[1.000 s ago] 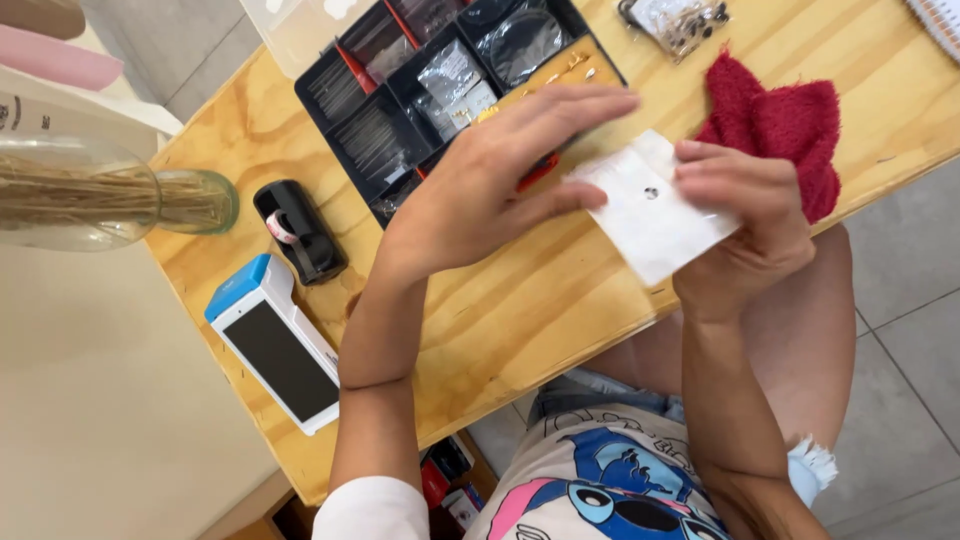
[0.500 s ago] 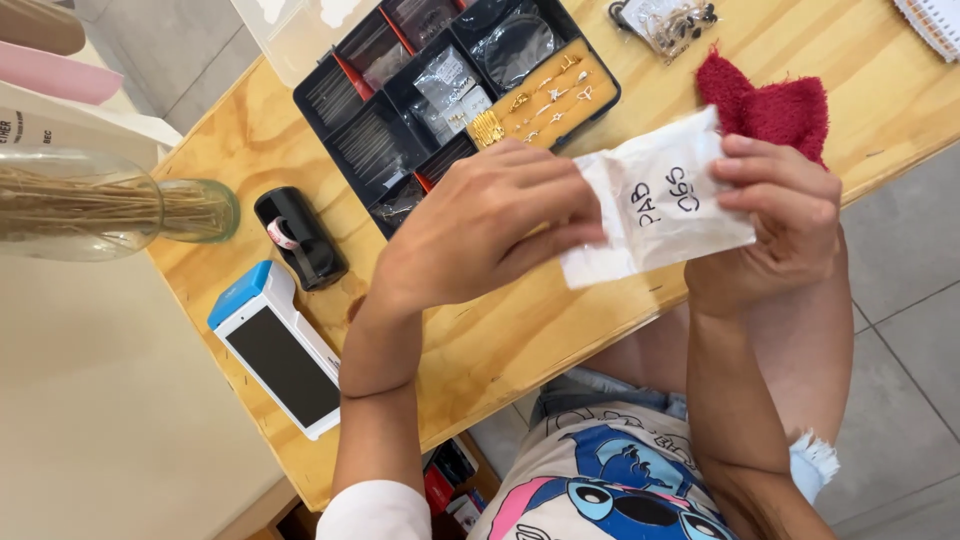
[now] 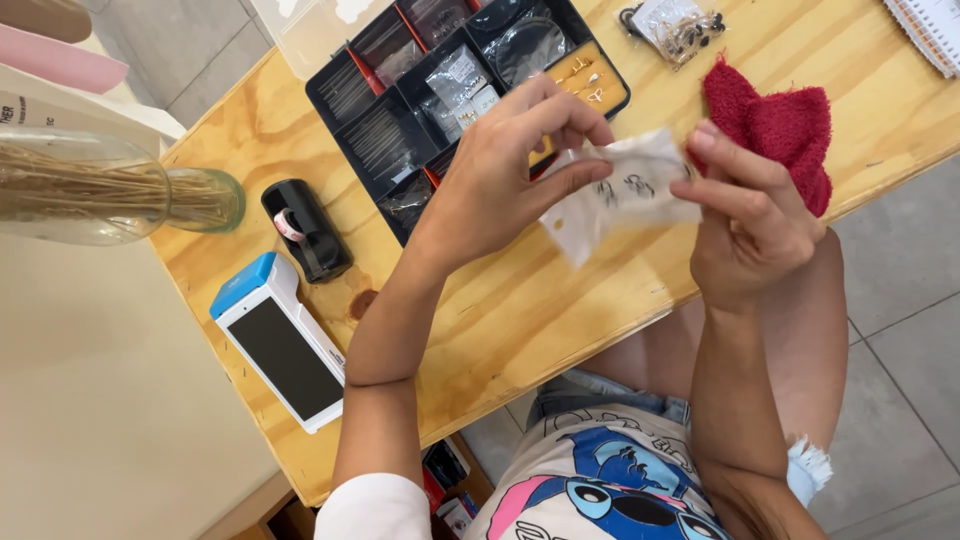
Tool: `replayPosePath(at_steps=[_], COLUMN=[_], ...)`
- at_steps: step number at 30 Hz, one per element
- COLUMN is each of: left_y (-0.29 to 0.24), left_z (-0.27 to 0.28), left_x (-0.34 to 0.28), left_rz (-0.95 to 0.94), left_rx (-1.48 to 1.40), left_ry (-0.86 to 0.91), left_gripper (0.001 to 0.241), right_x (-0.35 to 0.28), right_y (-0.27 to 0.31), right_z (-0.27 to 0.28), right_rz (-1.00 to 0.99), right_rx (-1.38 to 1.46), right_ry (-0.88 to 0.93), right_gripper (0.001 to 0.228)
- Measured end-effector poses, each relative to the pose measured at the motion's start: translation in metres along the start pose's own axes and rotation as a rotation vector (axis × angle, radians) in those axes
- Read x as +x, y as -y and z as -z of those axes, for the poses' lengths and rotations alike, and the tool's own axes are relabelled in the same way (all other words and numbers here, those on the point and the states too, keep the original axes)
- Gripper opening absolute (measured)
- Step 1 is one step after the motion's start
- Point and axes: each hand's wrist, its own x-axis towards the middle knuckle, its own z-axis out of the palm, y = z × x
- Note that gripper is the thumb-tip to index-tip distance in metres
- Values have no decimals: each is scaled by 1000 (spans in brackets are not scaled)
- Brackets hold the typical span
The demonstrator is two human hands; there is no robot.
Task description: Sorting and organizing various jewelry items like earrings and necklaces into a storage box and small bags.
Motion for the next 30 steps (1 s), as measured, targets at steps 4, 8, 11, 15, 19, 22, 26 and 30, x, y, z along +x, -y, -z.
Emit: replayPosePath(at_steps=[4,8,11,15,19,22,26,30], left_y=[-2,-14,-15,-13,-15,-7,5,9], left_z=[-5,-5,-5,-5,1,3,10,15], left_x=[2,0,-1,-5,-3,-5,-8,-4], left_rz=[129,179,159,-13,-66,-122,-101,-161], left_rx=[-91,-112,-94,30,118,153,169,141], left_ry=[-8,30,70,124,246,301,375,420], left_gripper=[12,17,22,18,6,8,18,18], right_x=[5,8,9,6,2,-1,4,3], right_y=[12,18,18,18,15,13,20,24], right_z=[3,-3,-5,0,3,3,4,6], right_rz=[-60,-45,-101,-144,-159,-180,-229,-567], right_rx=[-188,-296,-236,-222,-202,-120,-62,188], right_ry=[46,108,103,134,157,179,173,151], right_gripper=[24,23,35,36,35,30,12,8])
